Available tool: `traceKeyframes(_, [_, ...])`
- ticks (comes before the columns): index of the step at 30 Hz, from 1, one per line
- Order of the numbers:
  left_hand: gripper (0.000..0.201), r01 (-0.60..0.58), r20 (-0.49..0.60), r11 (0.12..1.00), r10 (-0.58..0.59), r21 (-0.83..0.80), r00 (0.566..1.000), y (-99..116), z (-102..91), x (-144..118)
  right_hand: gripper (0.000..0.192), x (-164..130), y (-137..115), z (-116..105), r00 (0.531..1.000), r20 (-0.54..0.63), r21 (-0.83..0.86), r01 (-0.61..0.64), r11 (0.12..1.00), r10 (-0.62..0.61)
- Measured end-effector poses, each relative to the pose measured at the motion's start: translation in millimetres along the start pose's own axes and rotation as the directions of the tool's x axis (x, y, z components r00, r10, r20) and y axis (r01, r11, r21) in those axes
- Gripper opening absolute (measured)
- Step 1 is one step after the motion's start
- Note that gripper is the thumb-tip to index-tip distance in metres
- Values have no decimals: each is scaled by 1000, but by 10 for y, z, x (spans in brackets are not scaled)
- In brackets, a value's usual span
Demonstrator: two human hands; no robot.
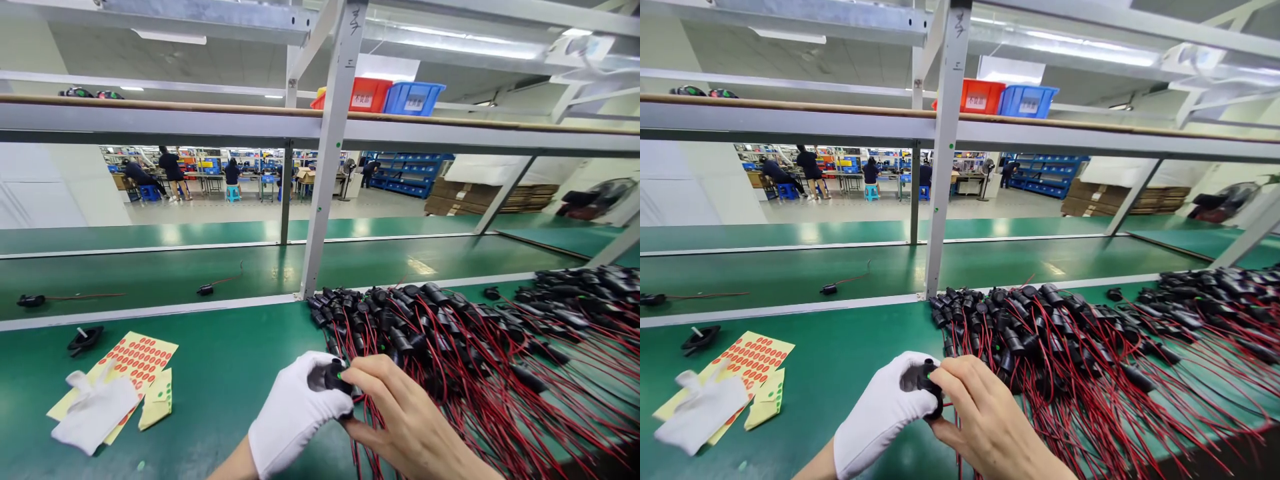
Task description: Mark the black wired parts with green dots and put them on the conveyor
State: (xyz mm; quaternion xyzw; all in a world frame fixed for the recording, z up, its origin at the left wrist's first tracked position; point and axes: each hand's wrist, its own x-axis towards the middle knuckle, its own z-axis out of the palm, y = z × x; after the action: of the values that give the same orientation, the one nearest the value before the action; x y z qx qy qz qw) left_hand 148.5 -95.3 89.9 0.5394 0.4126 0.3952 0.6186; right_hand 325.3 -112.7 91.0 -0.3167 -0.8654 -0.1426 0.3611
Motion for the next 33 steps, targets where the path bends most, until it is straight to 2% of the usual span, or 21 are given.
traceKeyframes(4, [31,9,-96,1000,-7,22,995,-98,55,-52,39,-37,-42,23,999,40,88,-27,996,23])
traceKeyframes(6, [29,16,-111,1000,-18,-22,994,-135,55,-91,47,-45,-62,45,996,69,188,-69,980,57])
traceKeyframes(7, [27,22,-75,997,-27,-70,997,-144,43,-109,49,-43,-68,55,992,91,249,-110,962,90])
traceKeyframes(9, [28,39,81,981,-24,-190,996,-153,-2,-136,51,-29,-68,67,967,155,353,-247,903,204])
traceKeyframes(11, [38,75,269,941,18,-331,963,-172,-51,-146,45,-9,-50,64,907,241,416,-419,807,346])
traceKeyframes(13, [45,138,360,869,49,-475,931,-222,-75,-143,35,10,-20,52,823,347,462,-567,682,450])
traceKeyframes(16, [47,263,372,704,2,-660,928,-340,-44,-139,21,25,21,43,737,485,540,-676,501,471])
traceKeyframes(19, [50,356,392,545,-53,-759,918,-434,25,-150,23,22,37,63,703,532,589,-708,390,473])
traceKeyframes(22, [48,403,426,480,-66,-779,902,-448,70,-165,31,5,38,83,695,531,603,-712,360,485])
traceKeyframes(24, [49,378,416,528,-52,-760,908,-419,72,-171,34,-16,41,77,714,507,608,-693,386,483])
traceKeyframes(25, [50,320,377,596,-31,-736,926,-402,65,-173,36,-29,44,68,734,481,616,-672,411,480])
traceKeyframes(27, [51,101,218,782,45,-615,975,-378,34,-175,39,-55,47,40,790,385,631,-603,488,477])
traceKeyframes(29, [56,-117,26,924,135,-364,990,-386,-8,-178,38,-77,40,9,842,256,627,-519,581,475])
traceKeyframes(31, [65,-214,-86,969,205,-119,975,-429,-49,-183,34,-88,14,-19,876,158,597,-452,662,455])
traceKeyframes(33, [66,-281,-104,959,284,39,953,-495,-81,-192,38,-87,-27,-42,903,129,558,-408,723,410])
